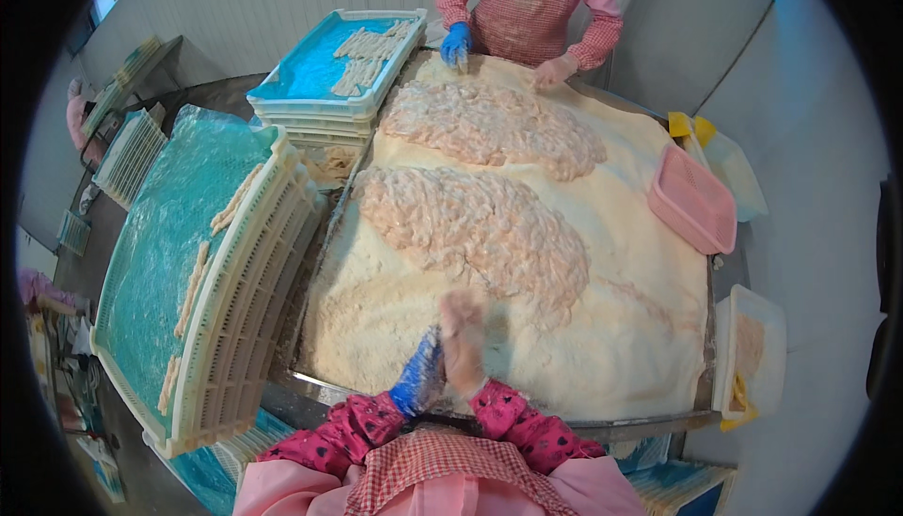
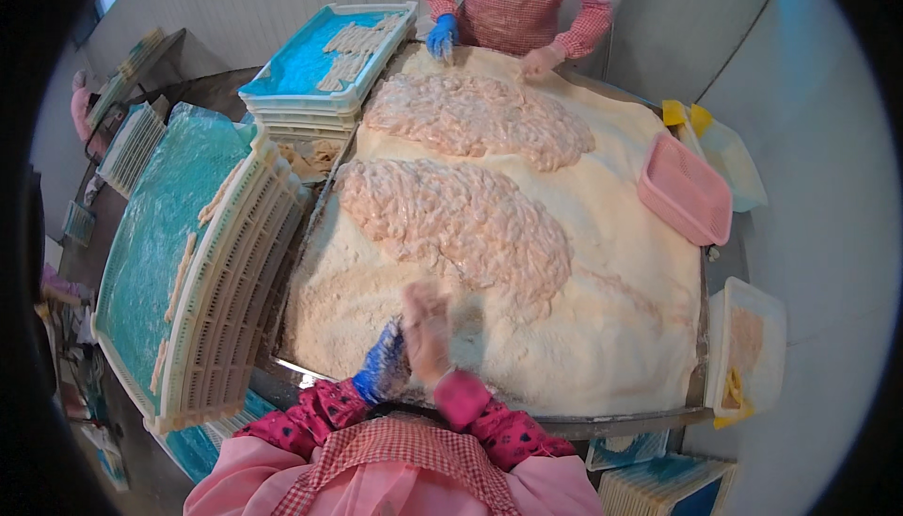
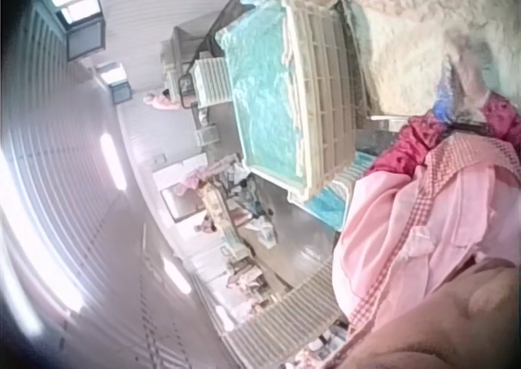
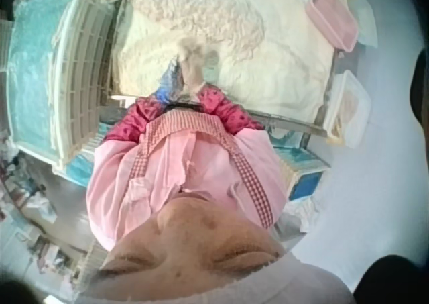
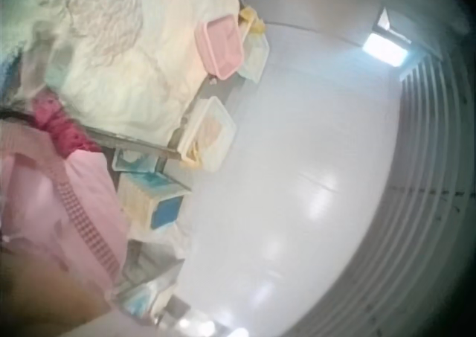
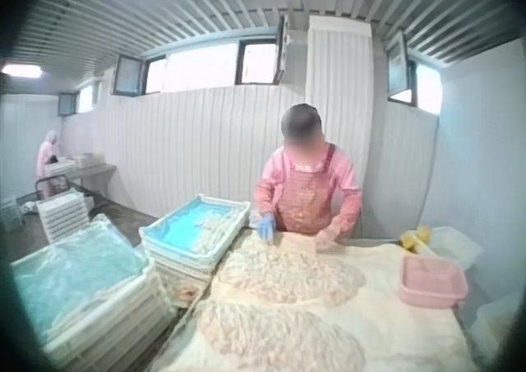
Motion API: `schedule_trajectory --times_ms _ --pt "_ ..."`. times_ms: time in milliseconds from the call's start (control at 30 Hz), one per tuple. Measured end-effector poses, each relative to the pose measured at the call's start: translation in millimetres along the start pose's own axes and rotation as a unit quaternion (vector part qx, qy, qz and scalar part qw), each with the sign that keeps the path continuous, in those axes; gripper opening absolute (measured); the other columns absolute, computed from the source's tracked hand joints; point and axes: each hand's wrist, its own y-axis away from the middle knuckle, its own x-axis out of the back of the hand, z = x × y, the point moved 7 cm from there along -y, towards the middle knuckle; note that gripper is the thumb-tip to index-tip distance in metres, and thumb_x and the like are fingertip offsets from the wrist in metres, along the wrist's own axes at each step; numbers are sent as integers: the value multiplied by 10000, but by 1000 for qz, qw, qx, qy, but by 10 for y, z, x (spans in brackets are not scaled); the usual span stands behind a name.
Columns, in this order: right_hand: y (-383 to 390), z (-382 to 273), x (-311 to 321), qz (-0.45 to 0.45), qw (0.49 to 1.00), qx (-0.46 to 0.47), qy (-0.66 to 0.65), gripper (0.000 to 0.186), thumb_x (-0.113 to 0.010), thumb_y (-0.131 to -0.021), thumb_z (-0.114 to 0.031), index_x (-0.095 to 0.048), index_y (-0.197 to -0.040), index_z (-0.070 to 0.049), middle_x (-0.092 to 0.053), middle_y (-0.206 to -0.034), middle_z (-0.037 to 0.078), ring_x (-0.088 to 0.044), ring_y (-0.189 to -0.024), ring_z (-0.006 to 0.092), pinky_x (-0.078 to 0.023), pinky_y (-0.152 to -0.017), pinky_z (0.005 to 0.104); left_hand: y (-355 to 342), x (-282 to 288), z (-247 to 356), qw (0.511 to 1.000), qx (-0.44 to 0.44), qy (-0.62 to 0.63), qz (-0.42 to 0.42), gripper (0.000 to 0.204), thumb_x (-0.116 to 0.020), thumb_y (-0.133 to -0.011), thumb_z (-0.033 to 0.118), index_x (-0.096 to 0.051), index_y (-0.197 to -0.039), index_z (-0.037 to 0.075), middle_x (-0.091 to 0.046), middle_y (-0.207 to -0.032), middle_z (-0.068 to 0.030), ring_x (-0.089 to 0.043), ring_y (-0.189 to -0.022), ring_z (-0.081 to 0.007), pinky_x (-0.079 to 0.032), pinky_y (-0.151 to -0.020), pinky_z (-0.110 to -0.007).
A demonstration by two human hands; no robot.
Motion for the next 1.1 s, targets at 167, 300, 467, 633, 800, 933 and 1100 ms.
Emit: schedule_trajectory --times_ms 167,300,467,633,800,933,1100 --pt "-421 -249 -151 -40 998 28 -30 563 -479 -866 -375 -373 -1288 -18 -451 -1236 234 -394 -1180 369 -288 -996 402 -902 1432 -356 970 -181 5 -159 478 -363 -920 341 -334 -1291 42 -445 -1201 -106 -426 -1118 -224 -357 -943 -344" --pt "-1147 845 196 7 937 -98 335 299 -638 -686 -214 -563 -908 -28 -591 -810 180 -558 -793 362 -448 -693 446 -337 451 1129 948 -64 218 -223 404 -350 -933 365 -402 -1171 43 -457 -1101 -104 -459 -1014 -217 -421 -842 -336" --pt "-1307 1157 84 -1 929 -74 363 212 -648 -628 -136 -552 -795 -50 -594 -738 155 -574 -738 339 -457 -662 414 -213 662 3558 897 -425 -44 -112 409 -434 -902 410 -467 -1112 61 -535 -1013 -126 -539 -881 -243 -478 -784 -396" --pt "-1268 1360 76 39 962 -177 203 204 -619 -633 -97 -525 -808 -47 -572 -747 132 -563 -704 274 -450 -643 360 89 1312 4702 816 -287 -455 212 558 -344 -888 547 -467 -1168 80 -515 -1146 -82 -501 -962 -179 -412 -819 -333" --pt "-1245 1835 398 115 962 -246 -31 208 -618 -658 -72 -553 -854 -45 -567 -729 78 -555 -662 173 -457 -634 293 -264 1295 4449 825 -230 -506 100 659 -270 -901 561 -385 -1311 59 -414 -1303 -99 -391 -1180 -206 -248 -1020 -336" --pt "-1093 570 -13 -159 980 -108 -51 286 -613 -698 -65 -574 -979 -32 -607 -843 91 -569 -742 192 -467 -678 288 164 1145 4427 803 -343 -476 104 555 -461 -900 398 -371 -1287 11 -350 -1331 -159 -340 -1226 -219 -251 -1037 -331" --pt "-122 745 172 -286 936 -206 10 621 -733 -636 -237 -489 -1169 -33 -543 -1104 131 -539 -974 261 -423 -858 357 114 -40 2863 764 -283 -572 -92 562 -586 -838 286 -362 -1310 77 -407 -1298 -133 -422 -1175 -249 -353 -986 -362"
